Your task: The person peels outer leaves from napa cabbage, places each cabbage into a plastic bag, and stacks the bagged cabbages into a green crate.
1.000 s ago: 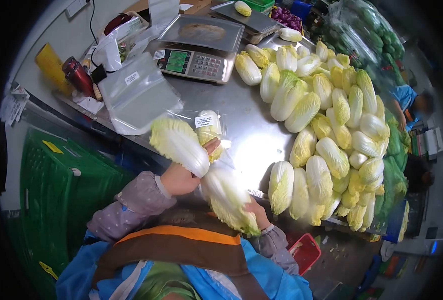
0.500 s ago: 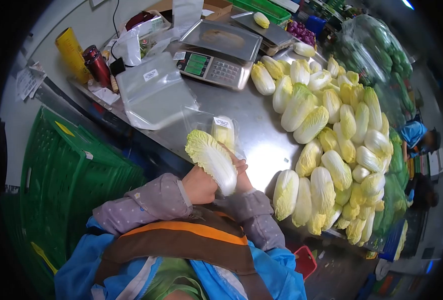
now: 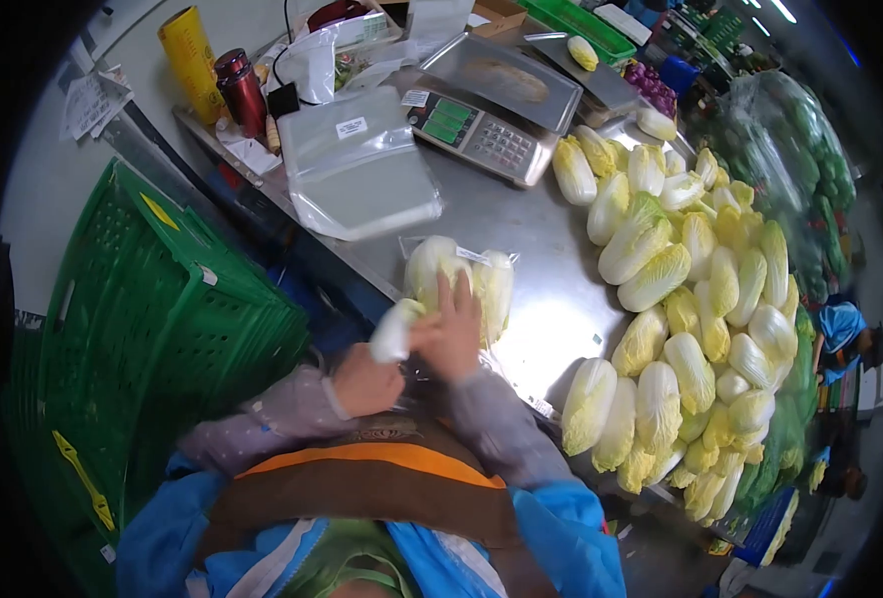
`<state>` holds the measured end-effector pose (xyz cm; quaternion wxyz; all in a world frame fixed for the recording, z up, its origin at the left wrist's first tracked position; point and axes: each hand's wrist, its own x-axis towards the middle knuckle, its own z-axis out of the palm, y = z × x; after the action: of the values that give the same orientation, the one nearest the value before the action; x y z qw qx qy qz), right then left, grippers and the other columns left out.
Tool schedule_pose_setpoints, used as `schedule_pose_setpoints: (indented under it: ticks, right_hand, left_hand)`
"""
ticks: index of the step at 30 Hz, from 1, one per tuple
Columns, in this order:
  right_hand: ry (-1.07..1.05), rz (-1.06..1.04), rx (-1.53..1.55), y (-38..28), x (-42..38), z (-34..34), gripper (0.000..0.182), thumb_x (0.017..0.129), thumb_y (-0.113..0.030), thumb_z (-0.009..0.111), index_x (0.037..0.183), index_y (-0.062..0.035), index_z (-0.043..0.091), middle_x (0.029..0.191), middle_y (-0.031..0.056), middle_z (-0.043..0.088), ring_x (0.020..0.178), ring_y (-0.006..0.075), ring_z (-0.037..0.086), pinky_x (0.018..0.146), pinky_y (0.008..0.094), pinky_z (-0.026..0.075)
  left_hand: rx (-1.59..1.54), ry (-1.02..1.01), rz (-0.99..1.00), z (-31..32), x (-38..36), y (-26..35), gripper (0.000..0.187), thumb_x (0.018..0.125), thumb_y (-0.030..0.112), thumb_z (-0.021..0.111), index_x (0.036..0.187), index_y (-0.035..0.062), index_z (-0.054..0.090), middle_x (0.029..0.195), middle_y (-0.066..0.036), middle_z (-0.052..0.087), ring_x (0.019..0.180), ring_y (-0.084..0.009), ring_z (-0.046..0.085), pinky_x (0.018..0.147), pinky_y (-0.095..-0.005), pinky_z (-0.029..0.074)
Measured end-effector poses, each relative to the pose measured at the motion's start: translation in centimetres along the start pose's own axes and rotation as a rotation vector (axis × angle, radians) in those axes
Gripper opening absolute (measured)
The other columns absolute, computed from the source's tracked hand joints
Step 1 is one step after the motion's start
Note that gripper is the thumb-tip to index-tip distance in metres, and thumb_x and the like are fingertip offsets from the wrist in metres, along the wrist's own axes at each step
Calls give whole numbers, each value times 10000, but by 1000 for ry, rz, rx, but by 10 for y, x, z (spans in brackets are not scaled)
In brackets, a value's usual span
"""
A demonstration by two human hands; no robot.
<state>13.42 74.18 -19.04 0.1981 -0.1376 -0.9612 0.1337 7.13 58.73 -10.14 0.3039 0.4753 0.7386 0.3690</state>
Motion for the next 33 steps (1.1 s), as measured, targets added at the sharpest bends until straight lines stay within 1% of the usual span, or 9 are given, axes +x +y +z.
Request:
schedule_pose_setpoints:
  ticks: [4,8,11,23,26,27,30,32,33]
  right_hand:
    - [-441,494,859,-27,-62,-100,201,780,-78,605,965,-6,636,879,92,653,819,176,635,719,288,492]
    - [-256,328,1034,-48,-30,-163,83,792,-14,560,818,26,627,728,65,635,644,67,567,590,193,445]
    - [75,453,958,-47,-34,-157,83,765,-5,596,841,26,607,755,61,608,626,80,541,586,214,439]
    - [-307,3,591,-75,-64,-55,195,715,-147,701,783,-29,561,744,111,518,707,301,551,616,355,452]
    - [-317,13,567,-81,-61,-64,161,747,-129,662,772,-30,538,753,114,525,736,321,555,626,391,450]
    - [-268,2,643,-80,-55,-75,172,754,-140,664,764,-33,529,756,113,531,718,311,555,621,373,447]
    - [-563,13,909,-54,-72,-180,155,796,-130,648,746,-37,534,729,74,555,658,192,561,596,295,431]
    - [-1042,536,1062,-7,-172,-201,93,816,-114,619,811,-42,561,851,57,593,745,159,561,668,282,442]
    - [-997,305,630,-5,-219,-195,139,865,-160,558,913,-36,600,966,62,586,901,162,551,812,299,433]
  left_hand:
    - [24,199,29,18,-22,-26,741,686,-54,466,1379,80,243,1356,-190,365,1015,-388,532,768,-435,485]
    - [79,254,17,35,-20,-31,709,743,4,533,1378,56,220,1246,-219,476,802,-349,623,641,-395,516]
    - [-734,-178,-655,49,-19,-51,331,819,209,641,1023,-46,589,792,-87,642,423,-71,498,380,-231,380]
    - [-375,-79,-457,29,-63,-44,112,746,82,663,782,-24,656,659,-88,633,599,-135,616,566,-258,465]
    - [494,354,173,3,-25,-20,504,676,201,693,1159,145,559,1330,-142,407,1244,-363,344,982,-486,299]
    - [600,277,530,5,8,-43,360,747,185,639,1101,137,595,1270,-110,485,1234,-351,375,985,-471,318]
    - [432,-254,594,16,42,-84,273,800,186,596,1065,123,621,1196,-92,549,1236,-329,385,1007,-452,312]
    - [288,-221,571,5,40,-99,261,811,227,601,1047,123,645,1155,-81,583,1239,-311,391,1025,-427,307]
    - [301,-237,610,-5,39,-95,263,810,244,604,1040,126,651,1170,-84,576,1238,-314,392,1026,-426,307]
